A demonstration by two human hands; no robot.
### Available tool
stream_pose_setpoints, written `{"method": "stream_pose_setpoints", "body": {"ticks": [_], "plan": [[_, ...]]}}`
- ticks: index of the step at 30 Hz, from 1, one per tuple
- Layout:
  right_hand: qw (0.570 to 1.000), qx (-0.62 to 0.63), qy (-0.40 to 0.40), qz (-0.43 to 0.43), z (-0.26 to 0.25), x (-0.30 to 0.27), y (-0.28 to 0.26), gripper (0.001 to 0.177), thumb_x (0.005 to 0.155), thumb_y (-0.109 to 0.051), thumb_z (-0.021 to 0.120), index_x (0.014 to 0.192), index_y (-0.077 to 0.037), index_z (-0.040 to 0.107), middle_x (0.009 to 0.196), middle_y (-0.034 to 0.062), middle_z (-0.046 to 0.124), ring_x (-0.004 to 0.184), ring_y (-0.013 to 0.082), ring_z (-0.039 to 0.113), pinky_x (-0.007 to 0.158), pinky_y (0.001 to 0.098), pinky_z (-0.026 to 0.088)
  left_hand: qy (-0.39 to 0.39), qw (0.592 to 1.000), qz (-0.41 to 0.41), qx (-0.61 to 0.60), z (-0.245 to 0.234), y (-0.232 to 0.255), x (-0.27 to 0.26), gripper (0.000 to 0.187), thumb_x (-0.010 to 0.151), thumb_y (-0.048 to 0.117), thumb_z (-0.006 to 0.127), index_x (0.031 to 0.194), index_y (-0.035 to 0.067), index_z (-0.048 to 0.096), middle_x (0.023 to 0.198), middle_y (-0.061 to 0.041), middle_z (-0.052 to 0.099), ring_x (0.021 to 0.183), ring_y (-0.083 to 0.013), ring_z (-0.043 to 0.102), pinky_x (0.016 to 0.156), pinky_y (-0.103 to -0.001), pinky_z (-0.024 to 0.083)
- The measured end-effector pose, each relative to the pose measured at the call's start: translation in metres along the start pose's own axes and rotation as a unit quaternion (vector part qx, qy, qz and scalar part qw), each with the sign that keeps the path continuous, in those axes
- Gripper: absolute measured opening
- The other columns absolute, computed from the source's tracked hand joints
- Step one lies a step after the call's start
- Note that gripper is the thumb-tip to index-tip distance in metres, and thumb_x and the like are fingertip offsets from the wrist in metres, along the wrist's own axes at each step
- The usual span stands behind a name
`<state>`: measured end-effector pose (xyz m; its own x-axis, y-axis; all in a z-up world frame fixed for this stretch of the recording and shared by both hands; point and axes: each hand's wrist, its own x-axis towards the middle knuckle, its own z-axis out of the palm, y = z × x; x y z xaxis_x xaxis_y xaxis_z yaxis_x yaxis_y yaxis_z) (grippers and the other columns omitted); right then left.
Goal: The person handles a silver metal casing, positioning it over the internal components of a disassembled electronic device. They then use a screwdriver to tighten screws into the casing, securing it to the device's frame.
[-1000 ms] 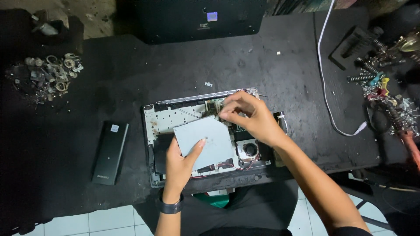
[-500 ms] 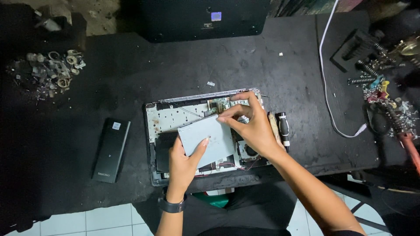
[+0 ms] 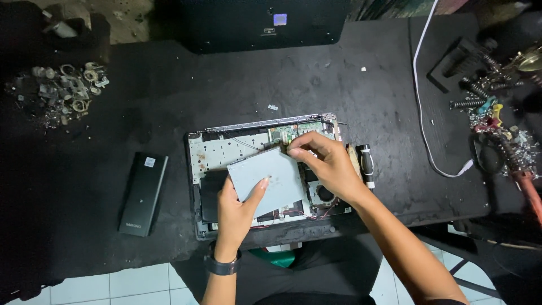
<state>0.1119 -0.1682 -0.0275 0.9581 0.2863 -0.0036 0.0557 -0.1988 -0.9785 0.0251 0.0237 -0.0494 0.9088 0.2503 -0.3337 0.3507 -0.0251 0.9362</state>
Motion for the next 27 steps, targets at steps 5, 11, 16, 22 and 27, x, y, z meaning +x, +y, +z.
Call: {"method": "stream_pose_setpoints", "body": {"ticks": [5,11,16,22,27], "plan": [[0.999,-0.023,-0.01,-0.022,0.001,0.004,-0.007,0.012,0.095,-0.003,0.069,0.106,0.0,0.074,0.086,0.0173,0.076,0.082,0.0231,0.068,0.083,0.0446,0.057,0.002,1.0,0.017,-0.004,0.0,-0.006,0.001,0.048,0.084,0.029,0.084,0.119,0.001,0.065,0.111,-0.024,0.077,0.115,-0.0363,0.07,0.083,-0.047,0.062],[0.999,-0.026,0.0,-0.027,0.007,0.002,-0.017,0.013,0.091,0.003,0.071,0.104,0.004,0.074,0.079,0.0164,0.071,0.078,0.0217,0.062,0.078,0.0429,0.055,-0.002,1.0,0.026,-0.005,0.0,0.0,0.001,0.047,0.084,0.029,0.083,0.117,0.001,0.065,0.112,-0.023,0.078,0.115,-0.035,0.071,0.082,-0.046,0.063],[0.999,-0.024,0.002,-0.036,0.008,0.003,-0.02,0.013,0.09,0.004,0.072,0.103,0.003,0.075,0.077,0.0146,0.071,0.076,0.0192,0.061,0.075,0.0399,0.055,0.0,1.0,0.026,-0.002,0.0,-0.005,0.001,0.047,0.084,0.029,0.083,0.117,0.002,0.065,0.11,-0.022,0.078,0.112,-0.0341,0.072,0.081,-0.045,0.062],[0.997,-0.047,0.011,-0.06,0.009,0.003,-0.021,0.025,0.085,0.007,0.076,0.109,0.003,0.07,0.086,0.0186,0.077,0.078,0.0266,0.07,0.077,0.043,0.056,0.001,1.0,0.024,-0.001,0.0,-0.006,0.001,0.046,0.085,0.029,0.083,0.118,0.002,0.065,0.111,-0.023,0.077,0.114,-0.0371,0.072,0.082,-0.046,0.062],[0.995,-0.063,0.041,-0.062,0.0,0.007,-0.007,0.026,0.086,0.003,0.077,0.11,0.001,0.067,0.089,0.0162,0.077,0.08,0.0255,0.07,0.079,0.0431,0.056,0.013,0.999,0.041,-0.019,0.0,-0.003,-0.001,0.045,0.085,0.028,0.083,0.117,0.001,0.066,0.108,-0.023,0.077,0.111,-0.0378,0.073,0.082,-0.045,0.061]]}}
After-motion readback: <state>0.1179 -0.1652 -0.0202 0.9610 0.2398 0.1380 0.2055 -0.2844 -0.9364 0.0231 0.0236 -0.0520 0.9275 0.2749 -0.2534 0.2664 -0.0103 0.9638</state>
